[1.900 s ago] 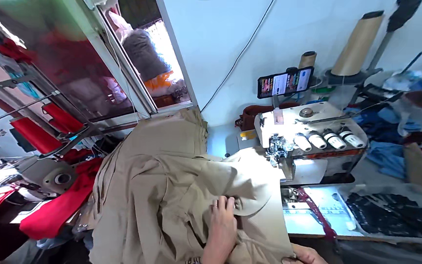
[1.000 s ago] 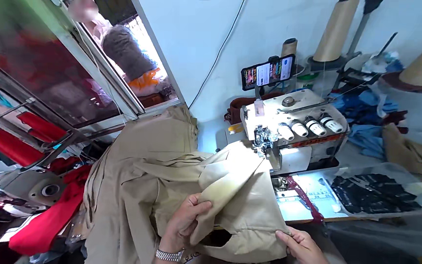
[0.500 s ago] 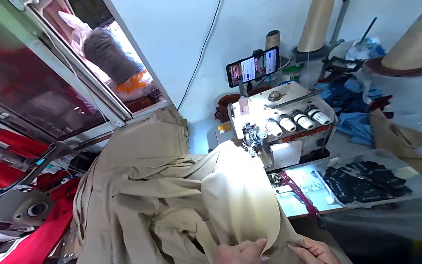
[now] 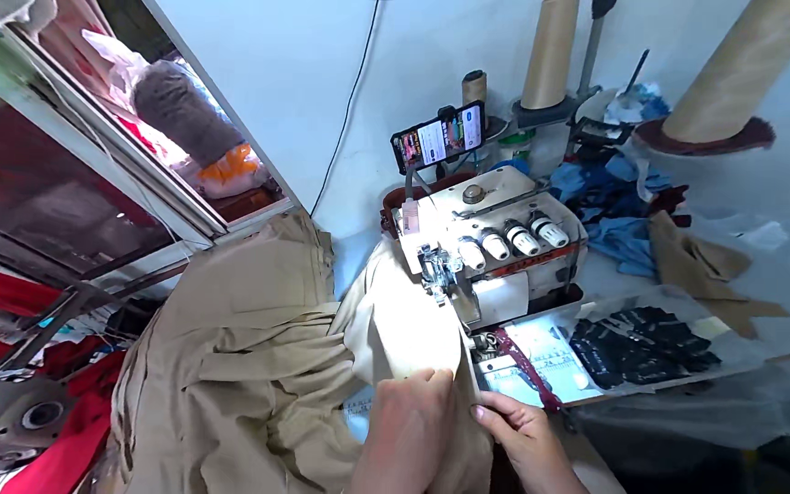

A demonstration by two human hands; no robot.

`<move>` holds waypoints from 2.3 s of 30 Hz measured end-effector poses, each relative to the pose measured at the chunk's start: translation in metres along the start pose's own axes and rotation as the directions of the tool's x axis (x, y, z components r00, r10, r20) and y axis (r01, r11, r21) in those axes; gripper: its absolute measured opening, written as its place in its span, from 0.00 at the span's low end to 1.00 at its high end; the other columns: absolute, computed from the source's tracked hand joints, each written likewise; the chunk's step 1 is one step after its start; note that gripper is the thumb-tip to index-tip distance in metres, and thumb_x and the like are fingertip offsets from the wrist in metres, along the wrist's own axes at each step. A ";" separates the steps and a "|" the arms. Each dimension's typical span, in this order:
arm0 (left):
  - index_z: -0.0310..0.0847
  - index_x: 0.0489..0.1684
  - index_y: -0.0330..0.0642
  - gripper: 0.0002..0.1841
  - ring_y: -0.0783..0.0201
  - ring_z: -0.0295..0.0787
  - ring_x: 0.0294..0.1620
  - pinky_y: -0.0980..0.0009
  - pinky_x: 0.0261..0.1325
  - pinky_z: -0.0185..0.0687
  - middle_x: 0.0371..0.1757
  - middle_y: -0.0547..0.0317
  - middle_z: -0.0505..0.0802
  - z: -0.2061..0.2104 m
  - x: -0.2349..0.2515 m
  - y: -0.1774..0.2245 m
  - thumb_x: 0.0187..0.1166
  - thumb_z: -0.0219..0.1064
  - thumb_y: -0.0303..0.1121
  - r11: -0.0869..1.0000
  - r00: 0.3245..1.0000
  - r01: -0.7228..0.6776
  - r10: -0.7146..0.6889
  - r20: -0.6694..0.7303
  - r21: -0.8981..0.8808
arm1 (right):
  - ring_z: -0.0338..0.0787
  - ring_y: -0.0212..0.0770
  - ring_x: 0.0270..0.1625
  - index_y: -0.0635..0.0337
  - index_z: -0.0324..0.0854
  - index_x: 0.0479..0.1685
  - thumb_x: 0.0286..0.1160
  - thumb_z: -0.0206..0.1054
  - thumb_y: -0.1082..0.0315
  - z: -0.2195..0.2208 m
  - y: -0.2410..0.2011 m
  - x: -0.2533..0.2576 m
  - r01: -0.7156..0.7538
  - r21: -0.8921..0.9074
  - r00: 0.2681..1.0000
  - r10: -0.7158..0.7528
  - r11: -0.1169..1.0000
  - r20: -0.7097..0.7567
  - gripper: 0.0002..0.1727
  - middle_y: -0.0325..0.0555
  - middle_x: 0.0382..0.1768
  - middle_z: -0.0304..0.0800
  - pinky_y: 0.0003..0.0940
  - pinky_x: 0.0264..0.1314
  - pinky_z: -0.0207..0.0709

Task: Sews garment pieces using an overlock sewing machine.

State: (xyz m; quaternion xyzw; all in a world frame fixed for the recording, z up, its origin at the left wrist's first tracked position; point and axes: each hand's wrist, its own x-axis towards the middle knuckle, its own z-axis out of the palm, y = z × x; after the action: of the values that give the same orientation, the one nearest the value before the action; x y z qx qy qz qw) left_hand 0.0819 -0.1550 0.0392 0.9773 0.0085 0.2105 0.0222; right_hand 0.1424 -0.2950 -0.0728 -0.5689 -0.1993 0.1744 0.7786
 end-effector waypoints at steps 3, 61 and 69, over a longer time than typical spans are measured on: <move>0.92 0.30 0.44 0.10 0.60 0.91 0.24 0.62 0.27 0.85 0.23 0.59 0.91 0.003 0.017 0.004 0.77 0.66 0.33 0.999 0.999 0.045 -0.046 0.022 0.007 | 0.94 0.25 0.42 0.64 0.92 0.47 0.75 0.63 0.73 0.005 -0.003 0.013 0.025 0.004 0.999 -0.024 1.000 -0.034 0.11 0.38 0.39 0.97 0.21 0.49 0.87; 0.94 0.55 0.45 0.16 0.47 0.92 0.61 0.45 0.63 0.82 0.59 0.52 0.96 0.075 0.022 0.000 0.72 0.66 0.25 0.977 0.962 0.099 -0.046 -0.270 0.186 | 0.91 0.29 0.37 0.62 0.91 0.39 0.78 0.59 0.76 0.036 -0.011 0.068 0.043 0.025 0.989 -0.039 0.999 -0.141 0.12 0.40 0.32 0.94 0.24 0.43 0.85; 0.93 0.59 0.46 0.20 0.53 0.90 0.67 0.48 0.68 0.80 0.66 0.56 0.93 0.084 0.025 -0.030 0.73 0.61 0.21 0.999 0.947 0.035 -0.022 -0.321 0.033 | 0.83 0.24 0.28 0.61 0.88 0.31 0.75 0.57 0.68 0.002 0.036 0.066 0.211 -0.403 0.978 -0.192 0.891 0.086 0.13 0.37 0.24 0.86 0.24 0.34 0.78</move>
State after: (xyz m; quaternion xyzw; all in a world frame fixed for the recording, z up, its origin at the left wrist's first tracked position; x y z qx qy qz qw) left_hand 0.1391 -0.1278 -0.0283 0.9302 0.0302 0.3657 0.0047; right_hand 0.1968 -0.2496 -0.0995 -0.6918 -0.3063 0.0595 0.6512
